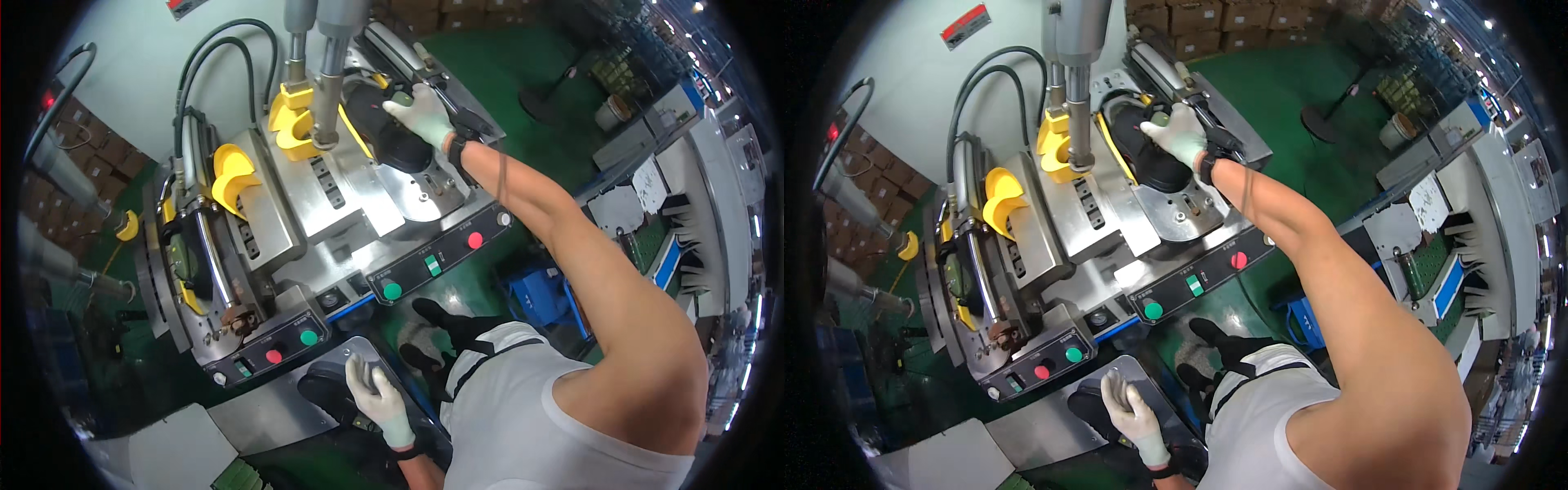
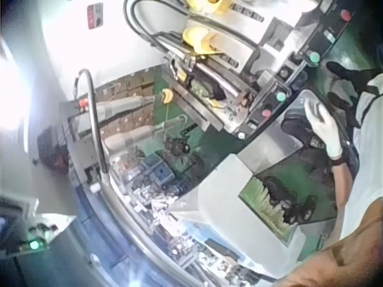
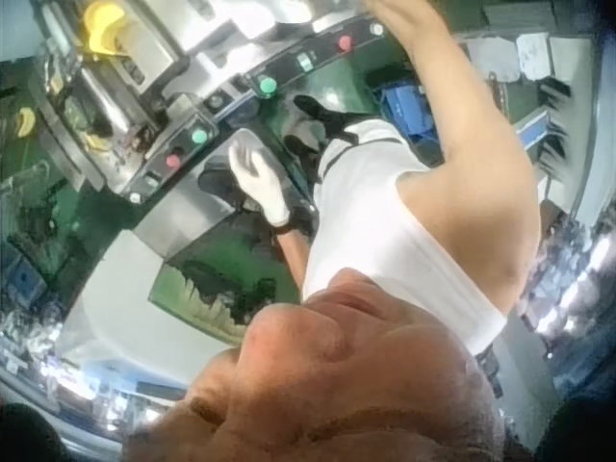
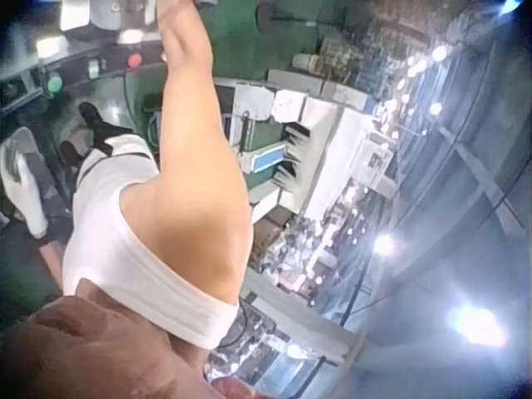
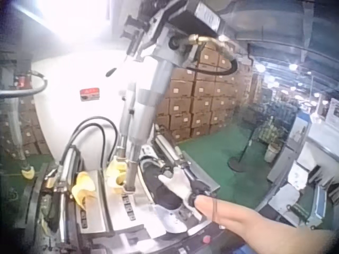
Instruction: Operating a sole pressing machine to attach components to shoes.
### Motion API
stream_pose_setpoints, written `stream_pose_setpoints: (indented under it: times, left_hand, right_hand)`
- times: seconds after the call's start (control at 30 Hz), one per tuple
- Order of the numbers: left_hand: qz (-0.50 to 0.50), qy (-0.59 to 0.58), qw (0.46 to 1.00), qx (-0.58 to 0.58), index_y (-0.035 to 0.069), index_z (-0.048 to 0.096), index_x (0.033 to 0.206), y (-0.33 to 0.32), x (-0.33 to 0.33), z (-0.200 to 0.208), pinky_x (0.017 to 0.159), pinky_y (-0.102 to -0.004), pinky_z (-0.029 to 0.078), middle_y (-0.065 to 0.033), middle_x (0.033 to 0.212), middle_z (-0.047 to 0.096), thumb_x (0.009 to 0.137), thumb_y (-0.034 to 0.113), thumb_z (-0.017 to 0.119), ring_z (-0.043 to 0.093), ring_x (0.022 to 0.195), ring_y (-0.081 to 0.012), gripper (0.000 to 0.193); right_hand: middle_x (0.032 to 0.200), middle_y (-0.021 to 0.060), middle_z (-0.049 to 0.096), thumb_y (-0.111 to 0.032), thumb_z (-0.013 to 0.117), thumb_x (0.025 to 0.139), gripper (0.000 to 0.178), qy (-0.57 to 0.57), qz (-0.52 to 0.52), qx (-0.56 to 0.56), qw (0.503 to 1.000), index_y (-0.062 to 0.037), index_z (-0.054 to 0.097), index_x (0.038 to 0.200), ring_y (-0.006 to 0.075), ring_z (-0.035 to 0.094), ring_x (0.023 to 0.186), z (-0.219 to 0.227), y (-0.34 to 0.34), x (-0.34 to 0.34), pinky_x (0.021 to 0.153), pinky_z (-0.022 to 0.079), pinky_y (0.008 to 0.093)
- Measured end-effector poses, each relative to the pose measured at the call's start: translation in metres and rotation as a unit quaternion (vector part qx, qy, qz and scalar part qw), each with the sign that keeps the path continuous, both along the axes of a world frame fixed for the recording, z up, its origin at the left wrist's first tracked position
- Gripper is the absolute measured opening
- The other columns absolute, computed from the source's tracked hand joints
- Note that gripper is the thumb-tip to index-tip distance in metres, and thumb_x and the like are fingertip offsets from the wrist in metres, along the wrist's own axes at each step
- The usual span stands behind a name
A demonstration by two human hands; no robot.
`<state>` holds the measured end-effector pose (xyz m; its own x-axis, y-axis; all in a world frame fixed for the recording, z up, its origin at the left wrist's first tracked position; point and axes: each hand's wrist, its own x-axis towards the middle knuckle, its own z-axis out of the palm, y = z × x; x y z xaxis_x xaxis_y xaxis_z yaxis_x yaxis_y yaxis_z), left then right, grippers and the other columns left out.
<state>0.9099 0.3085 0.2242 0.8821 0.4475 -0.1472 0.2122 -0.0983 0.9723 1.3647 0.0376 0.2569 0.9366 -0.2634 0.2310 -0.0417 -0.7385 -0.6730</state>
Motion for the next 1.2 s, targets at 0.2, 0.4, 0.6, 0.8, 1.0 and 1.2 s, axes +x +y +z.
stream_pose_setpoints:
  times: [0.2, 0.4, 0.6, 0.8, 1.0, 1.2]
  left_hand:
    - [0.142, 0.073, 0.987, 0.001, -0.009, 0.041, 0.146, 0.01, -0.098, -0.043, 0.111, -0.0424, 0.046, -0.0274, 0.143, 0.053, 0.098, -0.004, 0.052, 0.055, 0.133, -0.0354, 0.049]
    - [0.208, 0.076, 0.975, 0.018, -0.009, 0.034, 0.151, 0.012, -0.078, -0.032, 0.112, -0.0411, 0.044, -0.0277, 0.145, 0.051, 0.099, -0.001, 0.053, 0.054, 0.134, -0.0347, 0.055]
    - [0.171, -0.084, 0.976, 0.108, -0.009, 0.028, 0.154, 0.112, 0.038, 0.014, 0.118, -0.0447, 0.039, -0.029, 0.151, 0.044, 0.098, -0.001, 0.057, 0.047, 0.141, -0.0373, 0.063]
    - [0.014, -0.085, 0.973, 0.215, -0.006, 0.027, 0.155, 0.283, 0.24, 0.044, 0.117, -0.042, 0.04, -0.029, 0.153, 0.043, 0.098, 0.009, 0.065, 0.047, 0.142, -0.0345, 0.07]
    - [-0.074, -0.028, 0.959, 0.272, -0.002, 0.048, 0.146, 0.394, 0.381, -0.019, 0.108, -0.0349, 0.046, -0.0225, 0.14, 0.06, 0.094, 0.022, 0.074, 0.059, 0.13, -0.027, 0.062]
    - [-0.023, -0.063, 0.944, 0.323, 0.002, 0.071, 0.111, 0.376, 0.421, -0.034, 0.083, -0.0435, 0.054, -0.0217, 0.099, 0.073, 0.093, 0.033, 0.073, 0.071, 0.095, -0.0376, 0.036]
  right_hand:
    - [0.119, 0.0127, 0.072, -0.022, 0.079, 0.088, 0.05, 0.253, 0.205, 0.428, 0.843, 0.0035, 0.064, 0.129, 0.0224, 0.07, 0.104, 0.004, -0.024, -0.032, 0.094, 0.054, 0.0356]
    - [0.118, 0.0087, 0.07, -0.012, 0.076, 0.089, 0.044, 0.27, 0.253, 0.411, 0.833, -0.0014, 0.062, 0.13, 0.0198, 0.068, 0.103, 0.001, -0.026, -0.025, 0.094, 0.055, 0.0353]
    - [0.115, 0.0053, 0.072, -0.021, 0.072, 0.094, 0.037, 0.232, 0.161, 0.398, 0.873, -0.0031, 0.067, 0.126, 0.016, 0.068, 0.1, -0.02, -0.031, -0.013, 0.089, 0.054, 0.032]
    - [0.115, 0.0056, 0.071, -0.036, 0.066, 0.1, 0.047, 0.12, 0.14, 0.264, 0.947, 0.001, 0.065, 0.129, 0.0163, 0.064, 0.103, -0.033, -0.038, -0.019, 0.093, 0.05, 0.032]
    - [0.118, 0.0127, 0.071, -0.042, 0.069, 0.096, 0.058, 0.13, 0.095, 0.101, 0.982, 0.0029, 0.063, 0.131, 0.022, 0.066, 0.108, -0.021, -0.013, -0.034, 0.096, 0.048, 0.0347]
    - [0.106, 0.0073, 0.071, -0.042, 0.072, 0.093, 0.055, 0.145, 0.035, 0.088, 0.985, 0.0023, 0.067, 0.126, 0.0147, 0.064, 0.095, -0.036, -0.033, -0.035, 0.086, 0.05, 0.0312]
